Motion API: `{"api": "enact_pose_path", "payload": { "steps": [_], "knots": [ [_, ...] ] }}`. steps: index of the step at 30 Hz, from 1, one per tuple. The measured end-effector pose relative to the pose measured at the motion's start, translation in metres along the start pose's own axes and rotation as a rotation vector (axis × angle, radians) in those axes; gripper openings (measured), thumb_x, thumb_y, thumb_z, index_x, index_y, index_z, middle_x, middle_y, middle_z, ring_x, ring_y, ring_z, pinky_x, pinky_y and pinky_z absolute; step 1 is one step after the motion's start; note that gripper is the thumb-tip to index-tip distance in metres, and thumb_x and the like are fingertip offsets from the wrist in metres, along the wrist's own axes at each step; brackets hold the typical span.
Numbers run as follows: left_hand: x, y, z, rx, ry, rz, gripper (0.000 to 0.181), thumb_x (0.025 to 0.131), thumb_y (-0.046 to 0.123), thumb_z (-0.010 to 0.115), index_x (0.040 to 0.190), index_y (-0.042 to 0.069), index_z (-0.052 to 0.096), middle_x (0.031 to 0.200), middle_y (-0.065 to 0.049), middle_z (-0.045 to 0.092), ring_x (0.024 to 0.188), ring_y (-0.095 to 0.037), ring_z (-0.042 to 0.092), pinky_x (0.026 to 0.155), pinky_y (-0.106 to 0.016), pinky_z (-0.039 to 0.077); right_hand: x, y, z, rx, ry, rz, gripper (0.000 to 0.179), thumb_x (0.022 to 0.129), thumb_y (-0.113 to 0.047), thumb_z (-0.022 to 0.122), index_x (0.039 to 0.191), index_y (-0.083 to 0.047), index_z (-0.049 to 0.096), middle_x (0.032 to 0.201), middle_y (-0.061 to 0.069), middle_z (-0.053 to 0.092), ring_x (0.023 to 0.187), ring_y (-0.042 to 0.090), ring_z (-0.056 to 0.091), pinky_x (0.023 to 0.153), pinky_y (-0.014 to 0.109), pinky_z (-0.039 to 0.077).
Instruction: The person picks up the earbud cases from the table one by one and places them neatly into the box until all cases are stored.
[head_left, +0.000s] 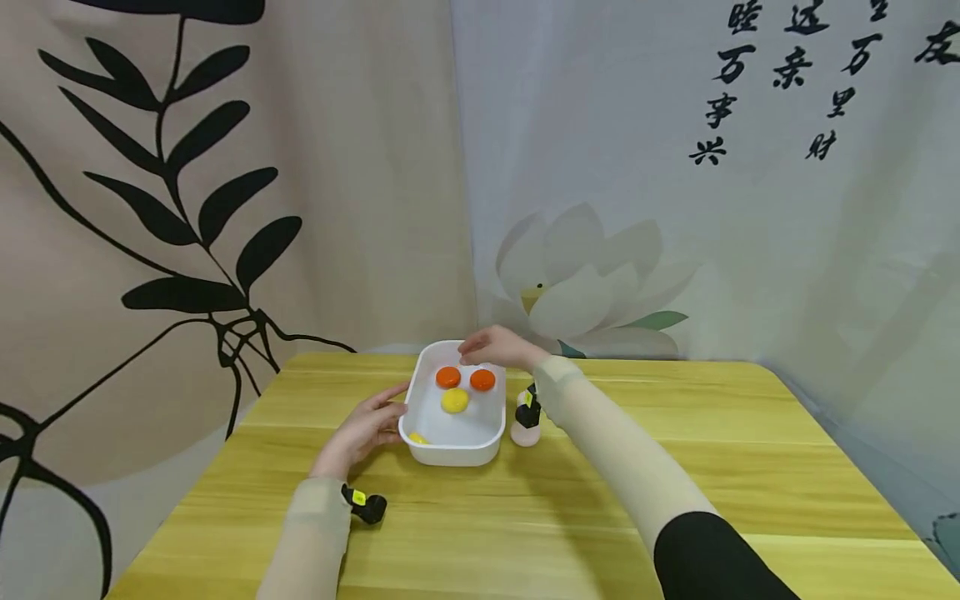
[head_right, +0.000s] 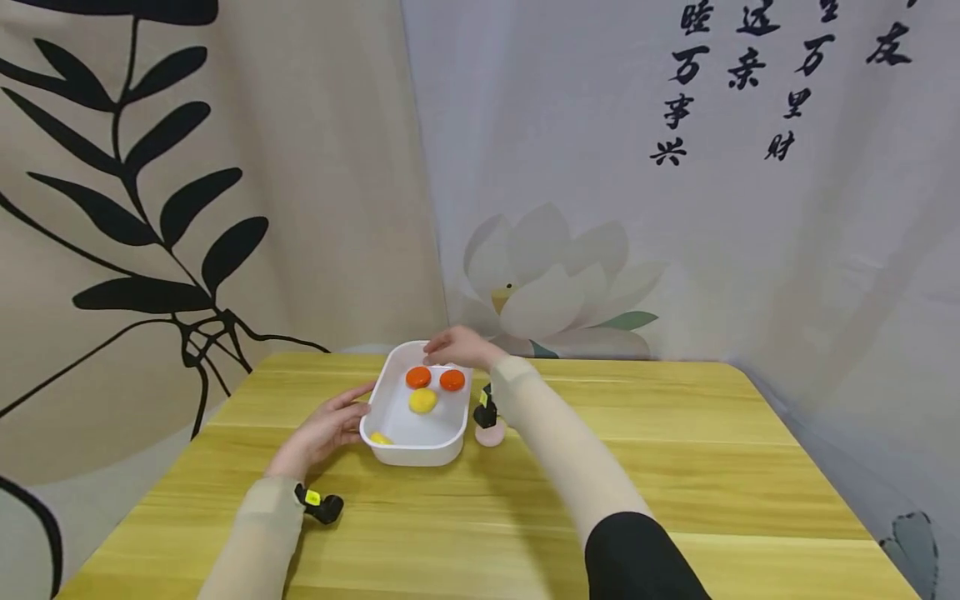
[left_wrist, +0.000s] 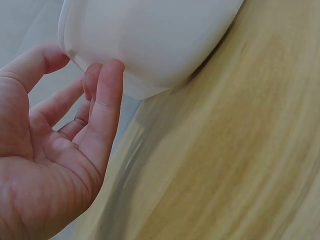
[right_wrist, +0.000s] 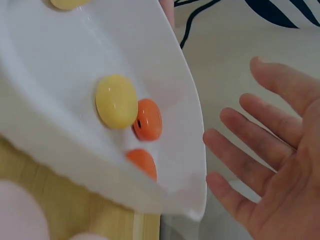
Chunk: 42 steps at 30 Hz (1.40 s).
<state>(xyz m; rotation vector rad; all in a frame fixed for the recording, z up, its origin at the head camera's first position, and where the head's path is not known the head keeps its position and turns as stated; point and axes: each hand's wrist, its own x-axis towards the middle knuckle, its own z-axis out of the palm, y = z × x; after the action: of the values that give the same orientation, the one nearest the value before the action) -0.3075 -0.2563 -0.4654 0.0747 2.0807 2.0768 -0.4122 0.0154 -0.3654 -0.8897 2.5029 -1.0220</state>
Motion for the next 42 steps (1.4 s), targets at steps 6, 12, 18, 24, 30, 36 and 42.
{"api": "enact_pose_path", "payload": {
  "steps": [6,12,18,24,30,36,42],
  "knots": [
    [-0.001,-0.001,-0.002,0.014,0.024,-0.009,0.059,0.096,0.013,0.057,0.150,0.007,0.034,0.115,-0.021,0.056,0.084,-0.021,0.064,0.074,-0.036,0.056,-0.012,0.015,-0.009,0.066,0.043,0.025,0.040,0.092,-0.029,0.065,0.124,-0.005,0.065,0.112,0.001,0.068,0.101,0.019,0.064,0.094,0.038,0.048],
    [-0.002,0.001,-0.001,0.012,0.027,-0.025,0.059,0.096,0.013,0.057,0.150,0.008,0.035,0.112,-0.018,0.058,0.084,-0.022,0.065,0.073,-0.037,0.056,-0.020,0.027,-0.015,0.128,0.067,0.077,0.041,0.092,-0.030,0.065,0.125,-0.005,0.064,0.114,0.003,0.067,0.105,0.026,0.062,0.094,0.042,0.047],
    [0.000,0.002,-0.003,0.025,0.020,-0.027,0.059,0.096,0.014,0.057,0.151,0.010,0.034,0.112,-0.017,0.058,0.085,-0.021,0.064,0.075,-0.037,0.056,-0.021,0.027,-0.018,0.117,0.061,0.093,0.041,0.093,-0.029,0.065,0.126,-0.005,0.064,0.117,0.003,0.066,0.103,0.025,0.062,0.091,0.041,0.048],
    [0.000,0.001,-0.003,0.016,0.001,-0.015,0.060,0.097,0.014,0.057,0.151,0.008,0.032,0.120,-0.025,0.054,0.086,-0.022,0.064,0.076,-0.038,0.056,-0.021,0.032,-0.019,0.123,0.053,0.083,0.042,0.093,-0.027,0.064,0.126,-0.002,0.062,0.117,0.005,0.066,0.106,0.029,0.061,0.096,0.048,0.045],
    [0.000,0.000,-0.003,0.007,0.011,-0.018,0.060,0.097,0.015,0.058,0.151,0.009,0.033,0.117,-0.022,0.057,0.085,-0.022,0.065,0.075,-0.037,0.056,-0.025,0.039,-0.020,0.094,0.080,0.070,0.042,0.093,-0.027,0.064,0.126,-0.002,0.063,0.114,0.005,0.068,0.108,0.029,0.061,0.093,0.043,0.047],
    [-0.001,0.001,-0.002,0.002,0.026,-0.020,0.059,0.096,0.014,0.058,0.150,0.011,0.036,0.113,-0.018,0.058,0.086,-0.025,0.065,0.076,-0.041,0.056,-0.033,0.049,-0.021,0.096,0.094,0.073,0.041,0.093,-0.024,0.064,0.127,-0.002,0.062,0.119,0.007,0.066,0.109,0.022,0.060,0.093,0.041,0.047],
    [0.002,-0.001,-0.001,0.000,0.024,-0.023,0.059,0.096,0.015,0.059,0.150,0.013,0.037,0.113,-0.018,0.058,0.087,-0.026,0.065,0.076,-0.041,0.056,-0.039,0.067,-0.022,0.128,0.097,0.058,0.038,0.091,-0.021,0.067,0.125,-0.004,0.064,0.120,0.006,0.066,0.114,0.023,0.057,0.093,0.043,0.047]
  ]
}}
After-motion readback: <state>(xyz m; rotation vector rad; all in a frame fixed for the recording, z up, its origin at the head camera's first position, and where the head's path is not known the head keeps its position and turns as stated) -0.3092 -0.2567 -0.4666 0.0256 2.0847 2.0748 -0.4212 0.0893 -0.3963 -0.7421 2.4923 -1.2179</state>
